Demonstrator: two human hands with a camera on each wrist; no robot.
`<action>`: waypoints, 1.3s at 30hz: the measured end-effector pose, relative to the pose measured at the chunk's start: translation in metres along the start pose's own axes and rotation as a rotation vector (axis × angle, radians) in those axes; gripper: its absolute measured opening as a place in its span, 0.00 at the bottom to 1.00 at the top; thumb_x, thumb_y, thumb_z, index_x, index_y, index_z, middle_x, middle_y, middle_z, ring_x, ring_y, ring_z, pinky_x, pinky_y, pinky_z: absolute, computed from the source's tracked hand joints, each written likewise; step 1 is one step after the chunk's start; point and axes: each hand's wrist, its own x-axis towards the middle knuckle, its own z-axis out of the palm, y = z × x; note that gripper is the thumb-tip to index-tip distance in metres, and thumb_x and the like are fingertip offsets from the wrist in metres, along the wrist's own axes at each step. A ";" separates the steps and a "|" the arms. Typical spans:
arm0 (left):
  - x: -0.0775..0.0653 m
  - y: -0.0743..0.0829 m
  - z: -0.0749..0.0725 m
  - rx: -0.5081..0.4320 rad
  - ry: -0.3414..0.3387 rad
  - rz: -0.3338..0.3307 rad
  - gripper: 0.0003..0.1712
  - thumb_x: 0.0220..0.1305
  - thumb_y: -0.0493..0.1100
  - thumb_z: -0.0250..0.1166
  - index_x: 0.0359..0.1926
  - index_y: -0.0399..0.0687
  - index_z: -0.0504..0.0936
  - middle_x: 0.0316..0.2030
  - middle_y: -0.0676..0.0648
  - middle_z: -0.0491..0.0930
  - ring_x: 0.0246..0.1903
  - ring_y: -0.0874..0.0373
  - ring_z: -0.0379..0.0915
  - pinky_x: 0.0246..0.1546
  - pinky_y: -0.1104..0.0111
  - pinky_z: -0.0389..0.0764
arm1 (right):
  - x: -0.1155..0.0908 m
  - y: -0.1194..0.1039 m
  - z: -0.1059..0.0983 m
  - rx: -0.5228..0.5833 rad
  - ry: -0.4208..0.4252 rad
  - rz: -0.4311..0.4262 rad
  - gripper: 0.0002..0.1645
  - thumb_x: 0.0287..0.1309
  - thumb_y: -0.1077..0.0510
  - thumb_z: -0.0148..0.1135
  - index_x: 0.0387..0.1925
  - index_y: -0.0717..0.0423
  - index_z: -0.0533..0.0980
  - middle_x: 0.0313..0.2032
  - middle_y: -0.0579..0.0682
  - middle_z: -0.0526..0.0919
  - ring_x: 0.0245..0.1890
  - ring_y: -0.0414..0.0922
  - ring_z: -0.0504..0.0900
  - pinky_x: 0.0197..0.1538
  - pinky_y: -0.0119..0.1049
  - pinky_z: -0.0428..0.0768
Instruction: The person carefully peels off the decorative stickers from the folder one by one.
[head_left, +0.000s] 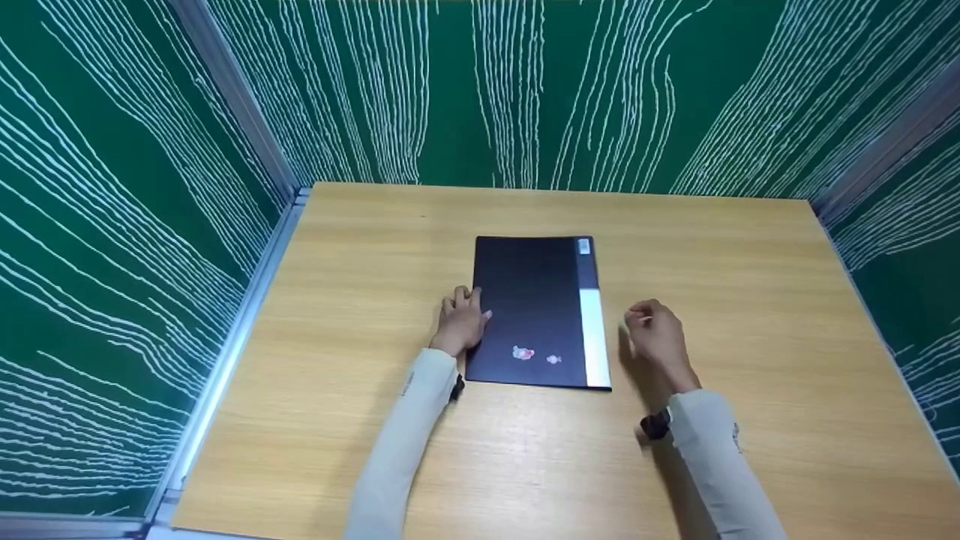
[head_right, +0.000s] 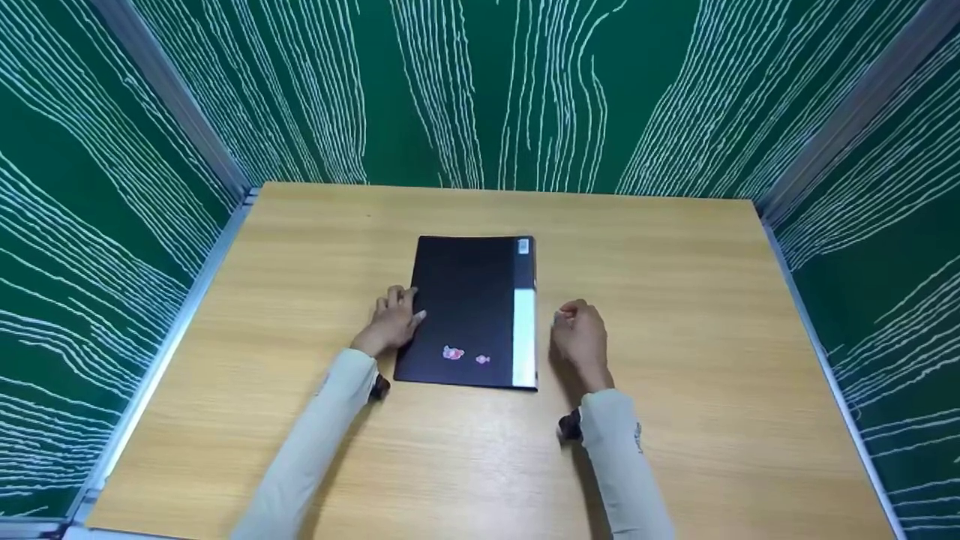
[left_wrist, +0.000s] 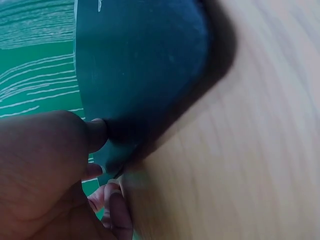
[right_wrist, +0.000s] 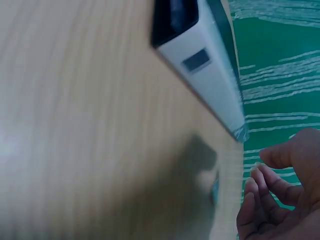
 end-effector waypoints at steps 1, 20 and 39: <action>-0.001 0.001 -0.001 -0.001 0.004 -0.003 0.34 0.78 0.53 0.46 0.76 0.39 0.54 0.69 0.34 0.56 0.69 0.40 0.52 0.66 0.51 0.58 | 0.001 -0.003 0.001 0.006 -0.012 -0.003 0.17 0.69 0.58 0.53 0.50 0.67 0.74 0.45 0.63 0.80 0.42 0.53 0.79 0.38 0.31 0.75; -0.010 0.004 -0.005 -0.034 0.025 -0.045 0.33 0.78 0.53 0.46 0.76 0.42 0.54 0.71 0.36 0.54 0.65 0.35 0.56 0.67 0.51 0.63 | 0.013 -0.041 0.031 -0.021 -0.155 -0.093 0.13 0.67 0.60 0.53 0.47 0.65 0.76 0.41 0.60 0.83 0.40 0.52 0.82 0.40 0.37 0.78; -0.004 0.000 0.003 -0.047 0.041 -0.031 0.35 0.78 0.54 0.47 0.76 0.42 0.54 0.70 0.35 0.54 0.65 0.35 0.55 0.66 0.50 0.62 | -0.003 -0.066 0.061 -0.078 -0.301 -0.248 0.10 0.65 0.61 0.59 0.43 0.63 0.79 0.40 0.59 0.85 0.41 0.52 0.84 0.49 0.49 0.82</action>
